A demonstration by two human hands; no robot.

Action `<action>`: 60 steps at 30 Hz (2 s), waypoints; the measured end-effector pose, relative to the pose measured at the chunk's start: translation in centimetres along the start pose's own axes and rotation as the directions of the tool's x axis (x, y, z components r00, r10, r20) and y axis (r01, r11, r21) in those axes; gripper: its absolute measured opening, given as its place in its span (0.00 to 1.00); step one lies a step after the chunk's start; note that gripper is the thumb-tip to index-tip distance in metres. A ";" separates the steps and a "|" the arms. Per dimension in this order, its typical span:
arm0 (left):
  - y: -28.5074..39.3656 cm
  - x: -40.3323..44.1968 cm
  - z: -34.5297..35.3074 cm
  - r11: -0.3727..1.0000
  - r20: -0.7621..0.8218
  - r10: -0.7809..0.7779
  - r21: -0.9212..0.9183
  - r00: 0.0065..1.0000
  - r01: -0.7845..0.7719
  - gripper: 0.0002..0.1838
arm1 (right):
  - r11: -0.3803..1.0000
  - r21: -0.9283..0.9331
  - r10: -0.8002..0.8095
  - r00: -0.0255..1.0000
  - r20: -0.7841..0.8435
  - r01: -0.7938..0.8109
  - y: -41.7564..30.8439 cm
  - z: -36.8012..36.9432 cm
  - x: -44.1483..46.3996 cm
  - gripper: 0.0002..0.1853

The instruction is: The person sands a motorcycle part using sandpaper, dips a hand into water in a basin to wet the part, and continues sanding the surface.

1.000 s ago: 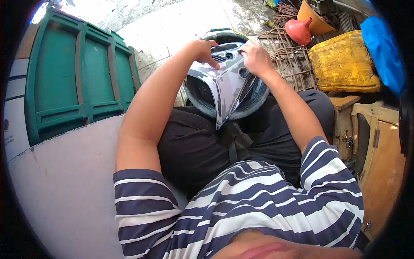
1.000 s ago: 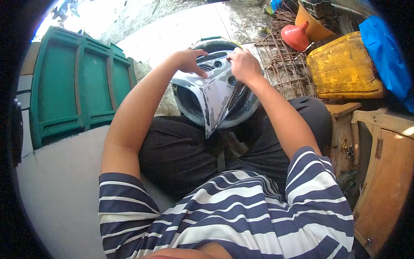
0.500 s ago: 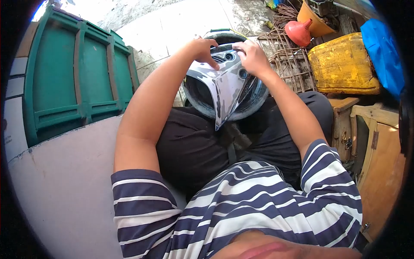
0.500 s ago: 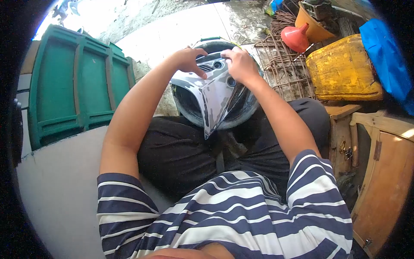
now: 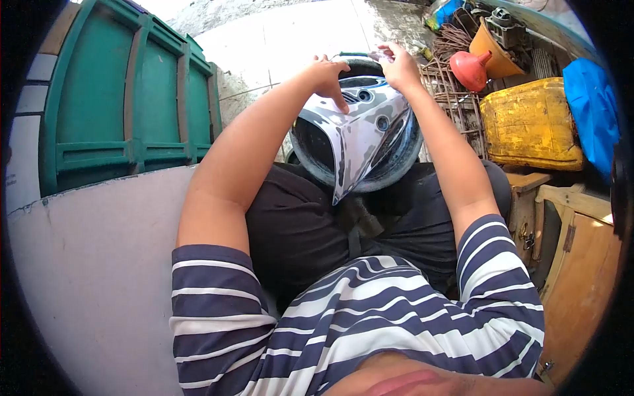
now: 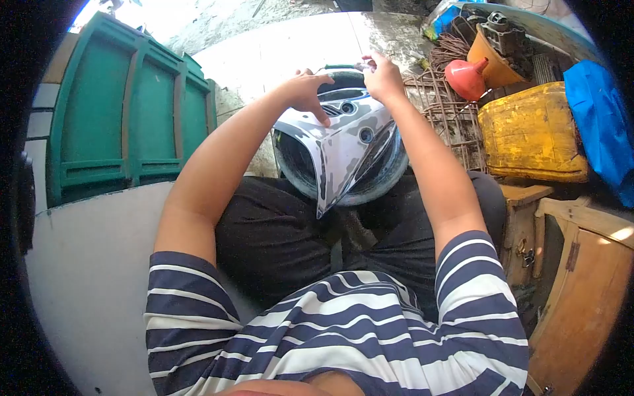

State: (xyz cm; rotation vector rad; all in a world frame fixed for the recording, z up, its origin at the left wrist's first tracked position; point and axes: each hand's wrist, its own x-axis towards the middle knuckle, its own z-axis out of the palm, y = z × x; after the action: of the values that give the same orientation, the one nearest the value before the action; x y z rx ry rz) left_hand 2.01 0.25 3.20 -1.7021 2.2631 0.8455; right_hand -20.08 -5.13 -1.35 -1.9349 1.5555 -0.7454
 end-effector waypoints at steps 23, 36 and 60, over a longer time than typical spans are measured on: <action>-0.1 -0.6 -0.5 0.999 -0.015 -0.037 -0.039 0.999 0.037 0.68 | 0.896 -0.377 -0.281 0.957 -0.073 0.235 -0.7 2.0 -1.8 0.13; -0.4 0.2 0.4 0.996 0.043 -0.082 0.040 0.996 0.080 0.67 | 0.885 -0.422 -0.257 0.962 -0.089 0.197 -0.8 2.7 -1.3 0.14; -0.3 -0.3 0.1 0.999 0.004 0.011 0.031 1.000 -0.011 0.63 | 0.926 -0.334 -0.186 0.982 -0.004 0.174 -1.3 0.5 -2.1 0.16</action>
State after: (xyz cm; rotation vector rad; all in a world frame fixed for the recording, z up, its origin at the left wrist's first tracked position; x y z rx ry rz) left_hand 2.41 0.50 3.17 -1.6756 2.2732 0.8109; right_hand -19.20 -2.84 -0.97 -2.3486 1.6237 -0.6236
